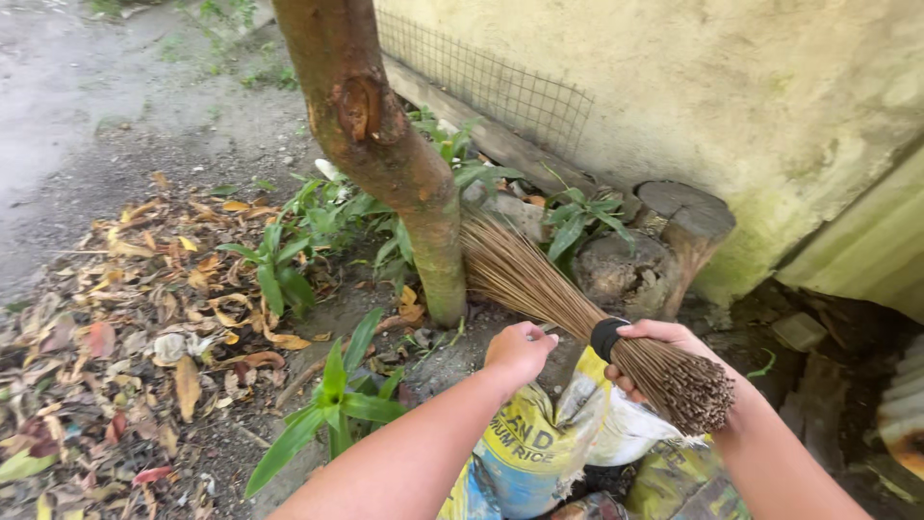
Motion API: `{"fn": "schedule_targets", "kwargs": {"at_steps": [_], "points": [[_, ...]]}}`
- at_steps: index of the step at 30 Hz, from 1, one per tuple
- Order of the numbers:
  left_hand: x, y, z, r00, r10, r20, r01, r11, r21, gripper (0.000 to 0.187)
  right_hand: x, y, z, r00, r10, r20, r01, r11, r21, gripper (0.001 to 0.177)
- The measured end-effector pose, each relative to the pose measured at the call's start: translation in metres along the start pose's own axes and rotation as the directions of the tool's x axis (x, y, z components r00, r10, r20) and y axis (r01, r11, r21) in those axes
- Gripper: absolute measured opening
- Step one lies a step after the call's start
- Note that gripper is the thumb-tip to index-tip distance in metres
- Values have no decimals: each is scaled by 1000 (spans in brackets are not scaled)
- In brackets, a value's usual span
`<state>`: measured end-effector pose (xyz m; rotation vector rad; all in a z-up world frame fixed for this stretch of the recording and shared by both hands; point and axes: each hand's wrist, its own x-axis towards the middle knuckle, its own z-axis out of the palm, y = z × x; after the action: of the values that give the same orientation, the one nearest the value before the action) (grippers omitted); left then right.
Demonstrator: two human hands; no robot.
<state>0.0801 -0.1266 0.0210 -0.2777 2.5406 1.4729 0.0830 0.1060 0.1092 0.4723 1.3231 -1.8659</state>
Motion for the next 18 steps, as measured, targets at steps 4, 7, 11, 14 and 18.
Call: {"fn": "schedule_targets", "kwargs": {"at_steps": [4,7,11,14,18], "points": [[2,9,7,1000,6,13,-6,999,-37,34,-3,36,34,986,-106,-125,163,729,665,31],[4,10,-1,998,-56,30,60,988,-140,32,50,47,52,997,-52,-53,73,814,576,22],[7,11,-21,990,-7,-141,-10,993,-119,37,96,31,62,987,-67,144,-5,895,446,21],[10,24,-31,980,-201,9,184,878,-442,45,79,10,65,949,-26,315,-135,868,478,31],[7,37,-28,954,-227,196,298,788,-539,50,9,21,68,993,6,121,-47,939,341,44]]}}
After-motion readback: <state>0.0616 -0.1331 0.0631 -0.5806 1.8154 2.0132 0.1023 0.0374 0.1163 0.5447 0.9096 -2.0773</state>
